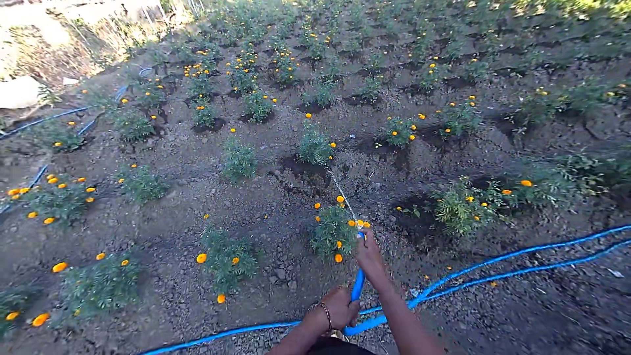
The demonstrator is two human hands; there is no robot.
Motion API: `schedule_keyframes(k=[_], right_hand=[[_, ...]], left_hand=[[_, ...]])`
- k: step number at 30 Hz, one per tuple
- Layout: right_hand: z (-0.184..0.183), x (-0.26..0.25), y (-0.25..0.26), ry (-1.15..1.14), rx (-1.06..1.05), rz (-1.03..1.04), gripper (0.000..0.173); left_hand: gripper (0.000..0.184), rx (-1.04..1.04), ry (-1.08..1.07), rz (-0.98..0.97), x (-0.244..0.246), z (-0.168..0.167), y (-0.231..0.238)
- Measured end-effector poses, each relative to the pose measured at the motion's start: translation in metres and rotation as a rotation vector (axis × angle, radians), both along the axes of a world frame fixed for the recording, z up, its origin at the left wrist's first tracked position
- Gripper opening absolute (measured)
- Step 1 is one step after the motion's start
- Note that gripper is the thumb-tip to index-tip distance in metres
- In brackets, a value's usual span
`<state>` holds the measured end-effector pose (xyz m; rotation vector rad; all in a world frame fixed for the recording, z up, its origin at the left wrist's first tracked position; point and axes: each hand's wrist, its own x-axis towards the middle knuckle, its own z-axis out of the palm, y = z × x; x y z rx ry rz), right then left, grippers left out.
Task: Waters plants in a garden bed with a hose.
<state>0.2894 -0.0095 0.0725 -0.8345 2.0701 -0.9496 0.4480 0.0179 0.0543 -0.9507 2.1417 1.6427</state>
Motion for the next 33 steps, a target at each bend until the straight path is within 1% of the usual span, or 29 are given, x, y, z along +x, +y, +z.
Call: schedule_keyframes(k=[3,5,7,9,10,11,12,14,16,17,19,22,25,27,29,33], right_hand=[[-0.023,-0.016,0.038,-0.155,-0.010,-0.277,0.040],[-0.030,-0.027,0.062,-0.260,-0.095,-0.480,0.040],[-0.020,-0.040,0.087,-0.332,-0.187,-0.657,0.039],[-0.009,-0.052,0.113,-0.310,-0.285,-0.789,0.038],[-0.009,-0.056,0.124,-0.295,-0.334,-0.849,0.037],[-0.009,-0.055,0.135,-0.278,-0.368,-0.916,0.038],[-0.011,-0.052,0.146,-0.257,-0.385,-0.987,0.038],[-0.016,-0.041,0.170,-0.212,-0.370,-1.136,0.038],[-0.028,-0.021,0.190,-0.197,-0.323,-1.247,0.037],[-0.036,-0.005,0.197,-0.198,-0.302,-1.287,0.037],[-0.048,0.038,0.204,-0.214,-0.269,-1.341,0.038],[-0.061,0.123,0.200,-0.213,-0.233,-1.392,0.038],[-0.059,0.202,0.191,-0.189,-0.240,-1.408,0.037],[-0.052,0.241,0.186,-0.173,-0.240,-1.394,0.036],[-0.044,0.274,0.184,-0.176,-0.187,-1.347,0.037],[-0.030,0.328,0.173,-0.191,-0.048,-1.236,0.037]], left_hand=[[0.055,-0.027,-0.097,-0.174,-0.009,0.004,0.008],[0.055,-0.036,-0.055,-0.257,-0.017,0.004,0.008],[0.050,0.003,0.100,-0.273,-0.024,-0.003,0.009],[0.042,0.138,0.325,-0.232,-0.035,-0.023,0.014],[0.038,0.224,0.397,-0.228,-0.042,-0.035,0.016],[0.038,0.294,0.411,-0.257,-0.049,-0.044,0.018],[0.038,0.330,0.377,-0.302,-0.054,-0.048,0.022],[0.040,0.308,0.297,-0.389,-0.057,-0.050,0.034],[0.041,0.251,0.246,-0.460,-0.044,-0.047,0.043],[0.041,0.228,0.224,-0.488,-0.031,-0.048,0.046],[0.043,0.196,0.218,-0.542,0.006,-0.061,0.047],[0.047,0.188,0.193,-0.623,0.083,-0.071,0.034],[0.046,0.286,0.180,-0.615,0.160,-0.073,0.024],[0.045,0.397,0.166,-0.561,0.203,-0.069,0.023],[0.044,0.499,0.145,-0.499,0.243,-0.060,0.024],[0.047,0.612,0.019,-0.429,0.307,-0.035,0.020]])
